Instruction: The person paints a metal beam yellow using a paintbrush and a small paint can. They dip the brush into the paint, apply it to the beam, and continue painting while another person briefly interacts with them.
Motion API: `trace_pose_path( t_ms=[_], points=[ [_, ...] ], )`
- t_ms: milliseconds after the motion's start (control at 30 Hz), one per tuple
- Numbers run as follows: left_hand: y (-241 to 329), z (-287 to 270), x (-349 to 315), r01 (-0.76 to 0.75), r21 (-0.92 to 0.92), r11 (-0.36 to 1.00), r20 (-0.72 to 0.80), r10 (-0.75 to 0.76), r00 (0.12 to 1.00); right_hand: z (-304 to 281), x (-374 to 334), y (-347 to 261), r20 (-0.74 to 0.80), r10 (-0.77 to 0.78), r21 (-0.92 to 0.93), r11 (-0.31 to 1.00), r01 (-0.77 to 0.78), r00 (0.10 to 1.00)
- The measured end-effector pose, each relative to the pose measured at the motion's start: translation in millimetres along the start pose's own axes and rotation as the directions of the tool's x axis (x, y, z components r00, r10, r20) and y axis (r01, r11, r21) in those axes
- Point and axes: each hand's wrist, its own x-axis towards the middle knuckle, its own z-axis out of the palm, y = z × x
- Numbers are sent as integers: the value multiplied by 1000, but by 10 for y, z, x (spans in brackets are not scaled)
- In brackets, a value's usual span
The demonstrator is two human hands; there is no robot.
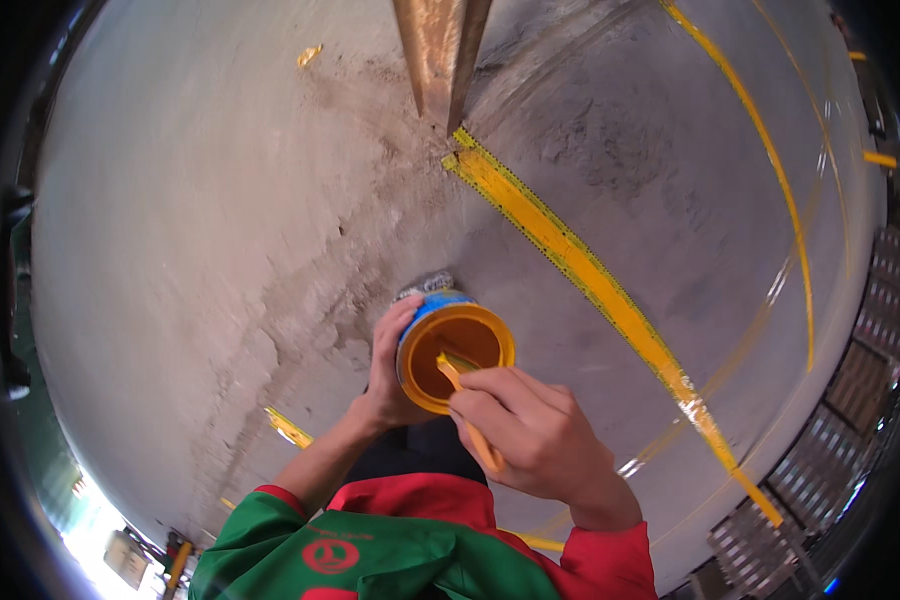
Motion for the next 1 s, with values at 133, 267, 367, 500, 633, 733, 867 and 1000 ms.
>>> trace_pose_path(
  t_ms=[133, 267, 367, 500, 633, 733, 867, 1000],
  points=[
    [113, -220, -438, 59, 99, 993, -136, -45, 990, 320, -85, -216, 69, -155, 55, 987, 151, 986],
    [426, -382, -735, 183, 110, 977, -160, -164, 973, 291, -239, -523, -67, -97, 158, 982, 107, 993],
    [581, -321, -802, 208, 136, 969, -197, -179, 964, 84, -353, -656, -154, 21, 237, 971, 17, 988],
    [659, -58, -734, 163, 151, 975, -258, -120, 959, 3, -331, -520, -123, -41, 68, 996, 49, 992],
    [679, 334, -539, 172, 192, 966, -334, -101, 937, -225, -321, -242, -90, -133, -144, 982, 119, 987],
    [724, 738, -291, 200, 187, 962, -330, -130, 935, -691, -376, -57, -77, -126, -178, 978, 110, 989],
    [721, 1128, 220, 187, 168, 968, -286, -134, 949, -1439, -260, 259, -23, -130, -22, 991, 129, 991],
    [754, 1343, 653, 142, 134, 981, -228, -109, 968, -1895, -67, 598, 208, -263, 67, 965, 255, 942]
  ],
)
